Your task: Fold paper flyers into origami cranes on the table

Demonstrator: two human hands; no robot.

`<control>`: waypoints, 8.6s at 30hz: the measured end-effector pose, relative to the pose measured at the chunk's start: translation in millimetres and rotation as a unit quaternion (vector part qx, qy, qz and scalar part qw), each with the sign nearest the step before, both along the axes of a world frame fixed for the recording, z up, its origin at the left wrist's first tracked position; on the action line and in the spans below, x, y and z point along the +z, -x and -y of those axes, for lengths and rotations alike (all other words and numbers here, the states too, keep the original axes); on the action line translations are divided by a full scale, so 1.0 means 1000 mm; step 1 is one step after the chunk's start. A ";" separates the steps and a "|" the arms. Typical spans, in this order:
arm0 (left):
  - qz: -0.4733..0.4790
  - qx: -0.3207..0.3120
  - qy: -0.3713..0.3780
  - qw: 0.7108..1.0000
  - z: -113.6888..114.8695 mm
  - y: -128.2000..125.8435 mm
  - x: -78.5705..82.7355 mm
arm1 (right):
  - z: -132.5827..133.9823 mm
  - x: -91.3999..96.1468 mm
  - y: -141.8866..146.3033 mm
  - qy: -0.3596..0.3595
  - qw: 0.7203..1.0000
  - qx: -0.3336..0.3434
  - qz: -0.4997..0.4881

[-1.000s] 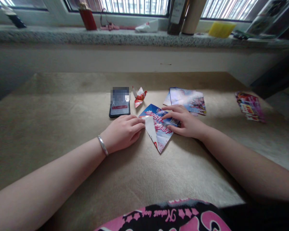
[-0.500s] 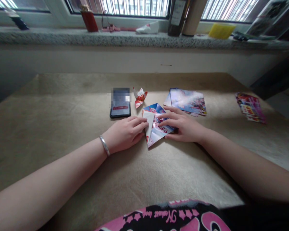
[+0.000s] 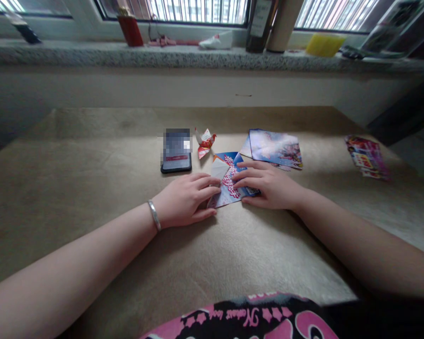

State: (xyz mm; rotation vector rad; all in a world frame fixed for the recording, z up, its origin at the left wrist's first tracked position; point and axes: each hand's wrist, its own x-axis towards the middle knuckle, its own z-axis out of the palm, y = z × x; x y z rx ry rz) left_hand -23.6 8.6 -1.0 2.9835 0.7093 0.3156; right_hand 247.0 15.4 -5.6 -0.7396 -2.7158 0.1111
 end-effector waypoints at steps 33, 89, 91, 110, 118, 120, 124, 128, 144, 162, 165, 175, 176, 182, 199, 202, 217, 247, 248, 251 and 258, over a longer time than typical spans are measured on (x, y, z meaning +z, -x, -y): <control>0.043 0.026 -0.053 0.997 -0.005 0.003 -0.012 | 0.010 0.002 0.010 0.012 0.999 -0.001 -0.050; 0.022 -0.025 -0.006 0.999 0.002 0.001 -0.012 | -0.002 0.001 0.004 0.182 0.946 -0.267 0.016; 0.022 -0.025 -0.011 0.999 0.002 0.001 -0.012 | -0.002 0.000 0.003 0.180 0.946 -0.268 0.019; 0.015 -0.047 0.014 0.999 0.005 -0.001 -0.008 | -0.002 0.002 0.001 0.008 0.964 -0.243 0.104; 0.008 -0.051 -0.003 0.999 0.004 -0.001 -0.009 | 0.015 0.004 0.026 -0.059 0.977 -0.175 0.104; 0.007 -0.053 -0.005 0.999 0.004 -0.001 -0.009 | 0.015 0.002 0.032 -0.047 0.980 -0.167 0.094; 0.005 -0.055 -0.005 0.998 0.004 -0.002 -0.009 | 0.013 -0.003 0.034 0.001 0.982 -0.176 0.066; 0.007 -0.058 -0.006 0.998 0.002 -0.002 -0.008 | 0.009 -0.005 0.032 0.041 0.980 -0.189 0.043; 0.004 -0.066 -0.035 0.997 0.002 -0.002 -0.008 | 0.003 -0.006 0.034 0.068 0.975 -0.207 0.043; -0.003 -0.061 -0.003 0.998 -0.002 0.001 -0.008 | 0.006 -0.007 0.034 0.056 0.974 -0.212 0.047; 0.001 -0.067 -0.007 0.998 -0.002 0.001 -0.008 | 0.007 -0.007 0.035 0.052 0.974 -0.213 0.049; 0.012 -0.071 -0.010 0.997 -0.004 0.002 -0.007 | 0.005 -0.009 0.034 0.073 0.974 -0.210 0.040; 0.012 -0.071 -0.008 0.997 -0.004 0.002 -0.007 | 0.005 -0.009 0.034 0.074 0.974 -0.211 0.039; 0.018 -0.071 0.010 0.997 -0.004 0.003 -0.005 | 0.004 -0.011 0.034 0.076 0.973 -0.214 0.033; 0.090 -0.049 0.075 0.992 -0.010 0.008 -0.007 | 0.005 -0.013 0.033 0.074 0.977 -0.202 0.011; 0.088 -0.035 0.064 0.993 -0.010 0.007 -0.009 | 0.005 -0.014 0.035 0.085 0.975 -0.205 0.001; 0.032 -0.063 -0.003 0.997 -0.007 0.005 -0.009 | 0.005 -0.009 0.030 0.042 0.995 -0.087 -0.033; 0.042 -0.068 0.020 0.997 -0.009 0.006 -0.007 | 0.006 -0.014 0.033 -0.079 0.997 -0.006 -0.017; 0.044 -0.067 0.026 0.996 -0.010 0.007 -0.007 | 0.006 -0.015 0.033 -0.078 0.997 -0.004 -0.015; 0.047 -0.063 0.043 0.996 -0.011 0.009 -0.009 | 0.006 -0.016 0.033 -0.074 0.997 0.004 -0.010; 0.028 -0.050 0.023 0.998 -0.010 0.006 -0.007 | 0.006 -0.015 0.034 -0.066 0.998 0.005 -0.010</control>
